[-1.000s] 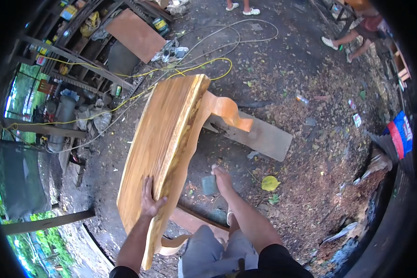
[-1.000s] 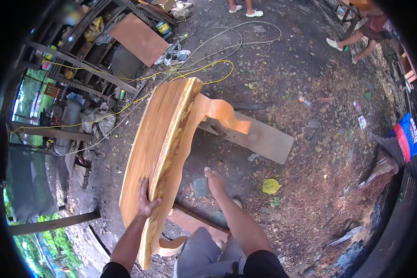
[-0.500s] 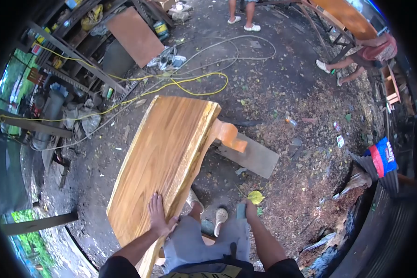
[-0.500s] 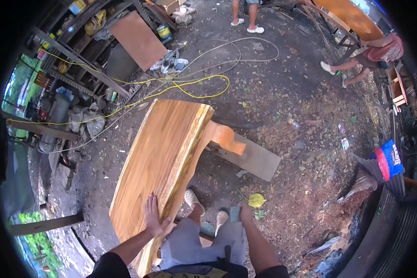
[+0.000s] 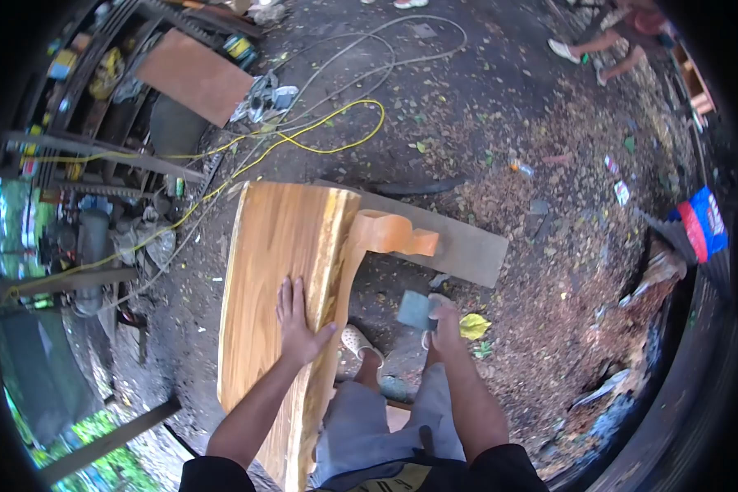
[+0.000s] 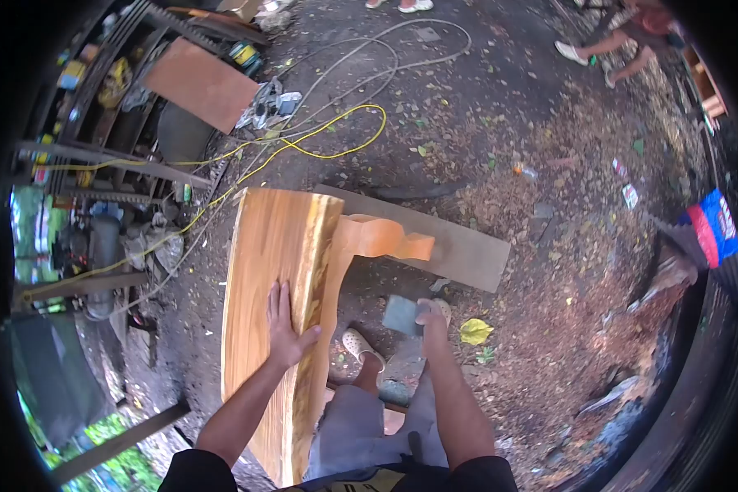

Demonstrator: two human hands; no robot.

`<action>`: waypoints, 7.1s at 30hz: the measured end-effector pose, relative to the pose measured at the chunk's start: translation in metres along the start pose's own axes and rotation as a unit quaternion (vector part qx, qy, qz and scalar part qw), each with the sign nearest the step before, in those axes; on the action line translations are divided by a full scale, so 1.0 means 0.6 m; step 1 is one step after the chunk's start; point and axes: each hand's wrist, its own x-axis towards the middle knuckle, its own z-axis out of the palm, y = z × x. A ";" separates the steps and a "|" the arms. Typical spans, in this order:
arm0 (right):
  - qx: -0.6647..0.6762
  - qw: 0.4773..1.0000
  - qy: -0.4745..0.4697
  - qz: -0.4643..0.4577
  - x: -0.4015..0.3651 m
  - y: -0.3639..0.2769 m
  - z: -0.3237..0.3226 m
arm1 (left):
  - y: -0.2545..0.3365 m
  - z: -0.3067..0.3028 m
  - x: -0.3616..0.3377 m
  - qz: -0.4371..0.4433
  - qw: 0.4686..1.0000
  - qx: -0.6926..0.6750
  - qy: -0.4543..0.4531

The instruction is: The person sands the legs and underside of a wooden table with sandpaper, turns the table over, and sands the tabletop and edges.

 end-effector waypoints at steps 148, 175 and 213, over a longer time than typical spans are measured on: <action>-0.229 0.875 0.140 -0.402 0.231 -0.030 0.213 | 0.038 0.034 0.015 0.005 0.966 -0.257 -0.039; -0.224 0.880 0.143 -0.393 0.264 0.030 0.191 | 0.052 0.042 0.018 -0.017 0.948 -0.317 -0.029; -0.458 0.772 0.132 -0.420 0.287 0.075 0.084 | 0.020 0.045 0.014 -0.021 0.946 -0.321 -0.038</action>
